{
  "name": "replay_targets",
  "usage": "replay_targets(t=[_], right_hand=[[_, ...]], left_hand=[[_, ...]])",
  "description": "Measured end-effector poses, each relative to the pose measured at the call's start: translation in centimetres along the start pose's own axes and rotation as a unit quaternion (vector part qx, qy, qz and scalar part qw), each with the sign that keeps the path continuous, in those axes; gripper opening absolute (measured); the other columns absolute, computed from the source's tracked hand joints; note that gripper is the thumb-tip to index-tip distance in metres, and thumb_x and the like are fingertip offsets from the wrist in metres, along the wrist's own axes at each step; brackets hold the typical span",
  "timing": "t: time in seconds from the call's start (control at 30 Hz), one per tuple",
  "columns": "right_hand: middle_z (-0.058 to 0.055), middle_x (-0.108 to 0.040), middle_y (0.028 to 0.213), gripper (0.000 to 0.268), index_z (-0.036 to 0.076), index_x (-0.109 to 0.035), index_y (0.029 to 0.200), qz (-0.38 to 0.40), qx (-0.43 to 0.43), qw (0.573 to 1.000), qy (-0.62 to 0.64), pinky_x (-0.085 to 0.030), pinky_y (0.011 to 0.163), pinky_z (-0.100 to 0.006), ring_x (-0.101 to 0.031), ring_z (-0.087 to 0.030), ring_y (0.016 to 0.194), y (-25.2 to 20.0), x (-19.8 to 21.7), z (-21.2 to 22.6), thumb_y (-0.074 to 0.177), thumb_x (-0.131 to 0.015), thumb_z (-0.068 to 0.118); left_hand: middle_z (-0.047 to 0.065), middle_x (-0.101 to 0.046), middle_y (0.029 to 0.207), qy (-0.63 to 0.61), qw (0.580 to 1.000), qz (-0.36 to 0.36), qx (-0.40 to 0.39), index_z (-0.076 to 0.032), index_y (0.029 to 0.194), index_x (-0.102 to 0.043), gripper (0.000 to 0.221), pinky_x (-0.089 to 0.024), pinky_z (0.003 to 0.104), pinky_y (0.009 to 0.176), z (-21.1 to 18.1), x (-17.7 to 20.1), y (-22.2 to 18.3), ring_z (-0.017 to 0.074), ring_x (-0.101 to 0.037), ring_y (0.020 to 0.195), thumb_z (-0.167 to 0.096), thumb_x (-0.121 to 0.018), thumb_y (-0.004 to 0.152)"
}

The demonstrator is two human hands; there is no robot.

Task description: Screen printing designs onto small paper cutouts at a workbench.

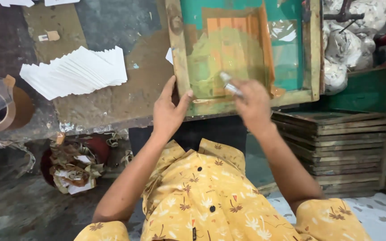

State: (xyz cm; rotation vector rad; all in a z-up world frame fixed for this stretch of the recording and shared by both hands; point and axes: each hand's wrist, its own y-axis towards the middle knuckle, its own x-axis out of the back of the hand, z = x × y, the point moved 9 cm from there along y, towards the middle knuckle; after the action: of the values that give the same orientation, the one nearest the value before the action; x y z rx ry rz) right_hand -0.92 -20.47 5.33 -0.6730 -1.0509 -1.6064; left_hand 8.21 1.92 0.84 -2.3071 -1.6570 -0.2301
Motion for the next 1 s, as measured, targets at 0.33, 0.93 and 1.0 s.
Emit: replay_targets(t=[0.33,0.93,1.0], right_hand=[[-0.007,-0.073,0.123,0.034,0.012,-0.072,0.118,0.053,0.082,0.991,0.09,-0.043,0.114,-0.051,-0.065,-0.031,0.12,5.4,-4.2,2.6,0.085,-0.067,0.001],[-0.016,-0.073,0.122,0.02,-0.001,-0.069,0.117,-0.313,0.086,0.944,0.064,-0.052,0.111,-0.053,-0.07,-0.034,0.117,-0.4,8.9,4.0,0.099,-0.059,0.0],[-0.017,-0.072,0.122,0.02,-0.004,-0.062,0.119,-0.332,0.118,0.936,-0.027,-0.056,0.108,-0.052,-0.07,-0.036,0.118,-0.2,10.9,5.4,0.103,-0.069,0.005]], left_hand=[[0.025,-0.068,0.117,0.15,0.987,-0.032,-0.054,0.003,0.146,-0.052,0.071,-0.051,0.046,0.095,1.0,0.0,0.0,0.0406,-0.062,0.11,-0.034,-0.079,0.091],[0.016,-0.063,0.152,-0.101,0.978,0.086,-0.164,-0.005,0.142,-0.061,0.044,-0.062,0.038,0.102,-6.9,0.4,2.0,0.0313,-0.077,0.115,-0.02,-0.07,0.102],[0.014,-0.066,0.136,0.162,0.954,-0.083,-0.237,-0.003,0.129,-0.066,0.037,-0.054,0.042,0.105,-3.9,0.9,4.9,0.0373,-0.067,0.122,-0.02,-0.081,0.1]])
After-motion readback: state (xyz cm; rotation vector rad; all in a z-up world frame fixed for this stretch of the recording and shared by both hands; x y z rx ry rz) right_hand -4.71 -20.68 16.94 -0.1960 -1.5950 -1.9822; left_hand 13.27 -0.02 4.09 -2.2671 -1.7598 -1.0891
